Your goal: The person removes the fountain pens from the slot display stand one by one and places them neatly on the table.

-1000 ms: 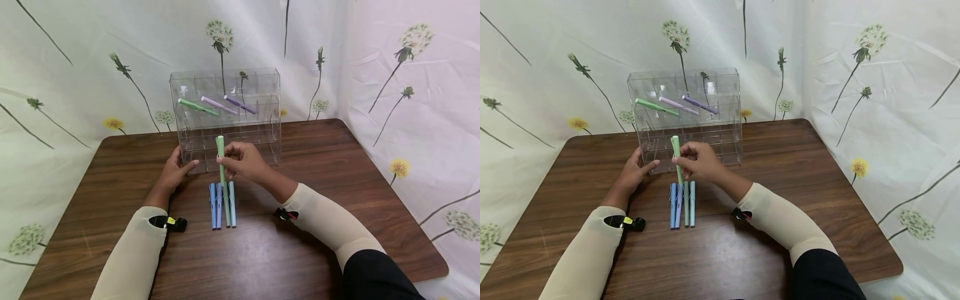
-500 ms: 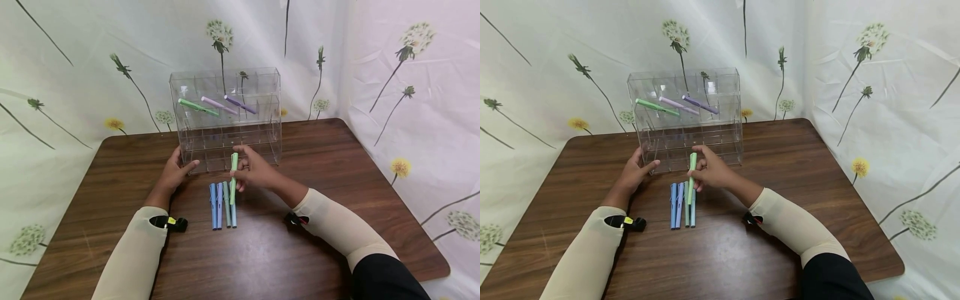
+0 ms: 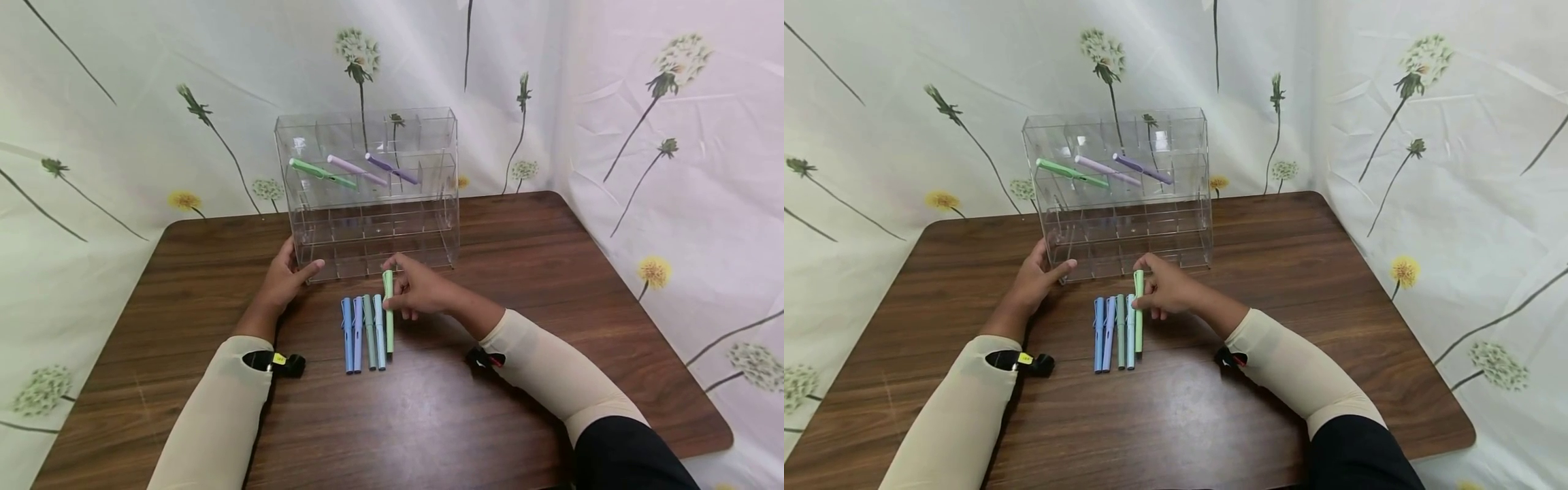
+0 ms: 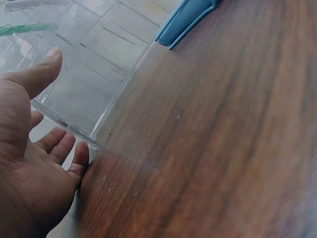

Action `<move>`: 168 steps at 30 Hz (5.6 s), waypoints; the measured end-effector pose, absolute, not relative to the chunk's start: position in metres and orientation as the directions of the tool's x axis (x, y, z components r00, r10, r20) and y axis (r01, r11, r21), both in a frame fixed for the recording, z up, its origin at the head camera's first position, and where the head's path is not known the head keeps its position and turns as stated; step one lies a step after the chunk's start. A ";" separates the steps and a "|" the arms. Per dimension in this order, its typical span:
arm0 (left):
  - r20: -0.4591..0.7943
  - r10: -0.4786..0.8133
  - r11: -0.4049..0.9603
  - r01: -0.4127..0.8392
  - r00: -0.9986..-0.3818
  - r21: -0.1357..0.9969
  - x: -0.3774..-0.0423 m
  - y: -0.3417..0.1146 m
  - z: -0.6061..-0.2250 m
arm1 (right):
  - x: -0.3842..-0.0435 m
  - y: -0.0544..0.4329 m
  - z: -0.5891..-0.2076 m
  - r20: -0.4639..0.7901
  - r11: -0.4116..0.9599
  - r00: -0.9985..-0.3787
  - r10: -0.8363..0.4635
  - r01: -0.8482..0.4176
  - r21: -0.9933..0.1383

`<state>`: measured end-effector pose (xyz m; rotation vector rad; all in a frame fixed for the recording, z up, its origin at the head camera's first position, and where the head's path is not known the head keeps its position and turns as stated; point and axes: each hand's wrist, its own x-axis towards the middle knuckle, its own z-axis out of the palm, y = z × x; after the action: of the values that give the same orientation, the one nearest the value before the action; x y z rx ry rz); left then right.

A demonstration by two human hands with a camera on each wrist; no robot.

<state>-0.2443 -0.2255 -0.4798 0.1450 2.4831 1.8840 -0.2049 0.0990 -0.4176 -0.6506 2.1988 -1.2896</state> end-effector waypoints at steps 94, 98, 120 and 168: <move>0.020 0.090 0.255 0.042 -0.996 0.966 -0.247 -0.228 -0.483 | -0.227 0.111 -0.409 -0.320 0.569 -0.667 -0.672 -0.190 -0.800; 0.017 0.088 0.256 0.040 -0.996 0.966 -0.247 -0.226 -0.482 | -0.232 0.113 -0.399 -0.303 0.571 -0.690 -0.657 -0.193 -0.798; 0.019 0.082 0.260 0.040 -0.996 0.965 -0.245 -0.225 -0.479 | -0.269 0.110 -0.343 -0.043 0.474 -0.846 -0.531 -0.255 -0.843; 0.021 0.082 0.259 0.042 -0.996 0.965 -0.244 -0.226 -0.480 | -0.323 0.086 -0.339 0.277 0.429 -0.934 -0.223 -0.350 -0.833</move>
<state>-0.2440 -0.2263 -0.4805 0.1216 2.4662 1.8880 -0.3227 0.0858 -0.3390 -0.5560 2.7585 -1.6586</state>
